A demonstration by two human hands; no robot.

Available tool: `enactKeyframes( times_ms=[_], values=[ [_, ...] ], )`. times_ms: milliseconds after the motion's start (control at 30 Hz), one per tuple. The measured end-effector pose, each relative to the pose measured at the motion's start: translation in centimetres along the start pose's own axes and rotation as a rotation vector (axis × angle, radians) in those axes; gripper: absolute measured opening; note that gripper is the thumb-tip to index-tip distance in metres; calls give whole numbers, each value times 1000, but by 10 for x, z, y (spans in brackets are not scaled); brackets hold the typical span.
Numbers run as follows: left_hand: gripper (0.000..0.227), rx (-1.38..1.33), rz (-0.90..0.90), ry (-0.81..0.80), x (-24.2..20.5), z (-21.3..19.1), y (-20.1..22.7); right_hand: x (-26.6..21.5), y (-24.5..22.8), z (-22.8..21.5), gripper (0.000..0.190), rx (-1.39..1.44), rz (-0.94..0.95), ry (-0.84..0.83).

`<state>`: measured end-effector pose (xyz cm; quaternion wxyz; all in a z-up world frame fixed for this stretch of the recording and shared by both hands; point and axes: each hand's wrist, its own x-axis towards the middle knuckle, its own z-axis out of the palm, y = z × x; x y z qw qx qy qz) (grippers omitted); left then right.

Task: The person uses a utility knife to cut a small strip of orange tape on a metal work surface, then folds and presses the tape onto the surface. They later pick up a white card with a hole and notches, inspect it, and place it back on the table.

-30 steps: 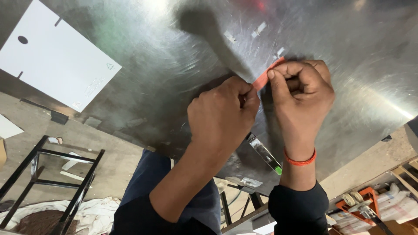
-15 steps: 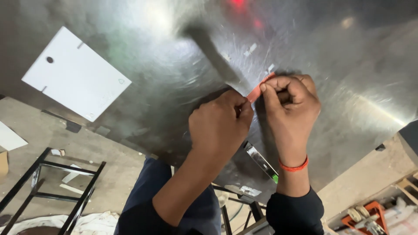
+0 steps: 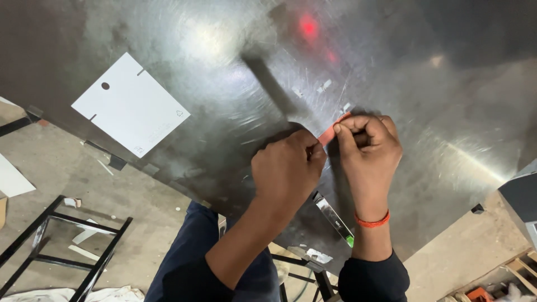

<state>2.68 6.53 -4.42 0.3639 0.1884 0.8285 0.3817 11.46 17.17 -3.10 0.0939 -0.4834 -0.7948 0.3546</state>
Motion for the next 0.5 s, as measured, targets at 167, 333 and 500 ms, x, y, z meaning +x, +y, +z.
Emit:
enactKeyframes(
  times_ms=[167,333,500],
  values=[
    [12,-13,-9,16,0,0,1,2,-2,0,8,-32,22,7],
    [12,-33,-12,9,0,-1,2,5,-3,-2,10,-57,44,-11],
    [11,-50,-1,-8,1,-3,1,7,-2,-3,12,-82,64,-18]
  ],
)
